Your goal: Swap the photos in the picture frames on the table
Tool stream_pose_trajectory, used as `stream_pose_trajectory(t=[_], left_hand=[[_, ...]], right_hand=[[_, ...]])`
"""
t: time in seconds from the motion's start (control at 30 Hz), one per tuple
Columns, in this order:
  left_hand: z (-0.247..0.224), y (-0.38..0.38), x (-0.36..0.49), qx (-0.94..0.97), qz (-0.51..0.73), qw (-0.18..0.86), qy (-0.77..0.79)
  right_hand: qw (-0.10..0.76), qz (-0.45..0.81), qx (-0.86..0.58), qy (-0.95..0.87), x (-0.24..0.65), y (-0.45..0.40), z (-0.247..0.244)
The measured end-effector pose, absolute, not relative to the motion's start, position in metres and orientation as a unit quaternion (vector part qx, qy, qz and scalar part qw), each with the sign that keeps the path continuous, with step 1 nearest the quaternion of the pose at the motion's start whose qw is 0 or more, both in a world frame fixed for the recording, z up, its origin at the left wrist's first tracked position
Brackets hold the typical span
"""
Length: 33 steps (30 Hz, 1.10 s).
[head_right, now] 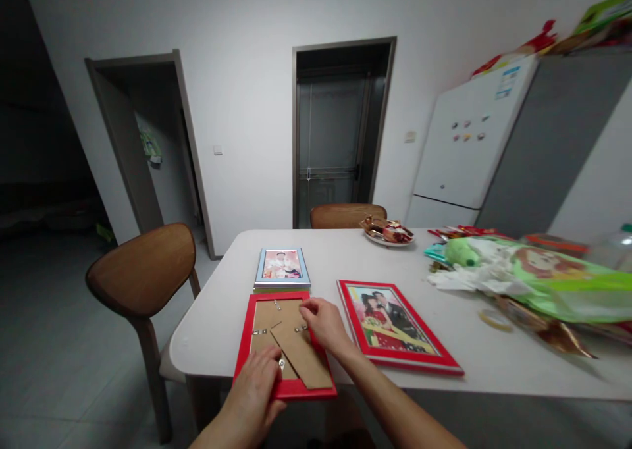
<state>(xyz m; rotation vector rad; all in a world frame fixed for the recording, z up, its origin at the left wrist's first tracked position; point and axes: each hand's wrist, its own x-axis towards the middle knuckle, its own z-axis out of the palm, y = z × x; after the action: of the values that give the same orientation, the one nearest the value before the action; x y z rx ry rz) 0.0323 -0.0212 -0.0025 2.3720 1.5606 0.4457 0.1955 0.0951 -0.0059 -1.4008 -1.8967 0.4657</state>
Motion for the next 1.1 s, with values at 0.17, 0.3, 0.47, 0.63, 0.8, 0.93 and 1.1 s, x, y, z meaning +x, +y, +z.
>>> stream_pose_trajectory(t=[0.17,0.3,0.47,0.63,0.8,0.93,1.1], left_hand=[[-0.018,-0.024,0.037,0.813,0.145,0.148,0.544],[-0.022,-0.028,0.037,0.815,0.153,0.161,0.535],[-0.017,-0.031,0.038,0.805,0.166,0.167,0.545],[-0.018,-0.033,0.037,0.802,0.169,0.178,0.545],[-0.025,-0.03,0.039,0.8,0.176,0.176,0.545],[-0.026,-0.028,0.044,0.796,0.159,0.182,0.555],[-0.021,-0.029,0.038,0.795,0.194,0.18,0.546]], right_hand=[[0.303,0.11,-0.561,-0.762,0.154,0.116,-0.009],[0.285,0.06,-0.6,-0.746,0.138,0.131,-0.021],[0.251,0.04,-0.615,-0.746,0.135,0.141,-0.028],[0.252,0.036,-0.6,-0.759,0.133,0.144,-0.029],[0.28,0.066,-0.575,-0.766,0.14,0.146,-0.029],[0.313,0.11,-0.56,-0.759,0.148,0.145,-0.02],[0.373,0.149,-0.54,-0.74,0.185,0.134,-0.003]])
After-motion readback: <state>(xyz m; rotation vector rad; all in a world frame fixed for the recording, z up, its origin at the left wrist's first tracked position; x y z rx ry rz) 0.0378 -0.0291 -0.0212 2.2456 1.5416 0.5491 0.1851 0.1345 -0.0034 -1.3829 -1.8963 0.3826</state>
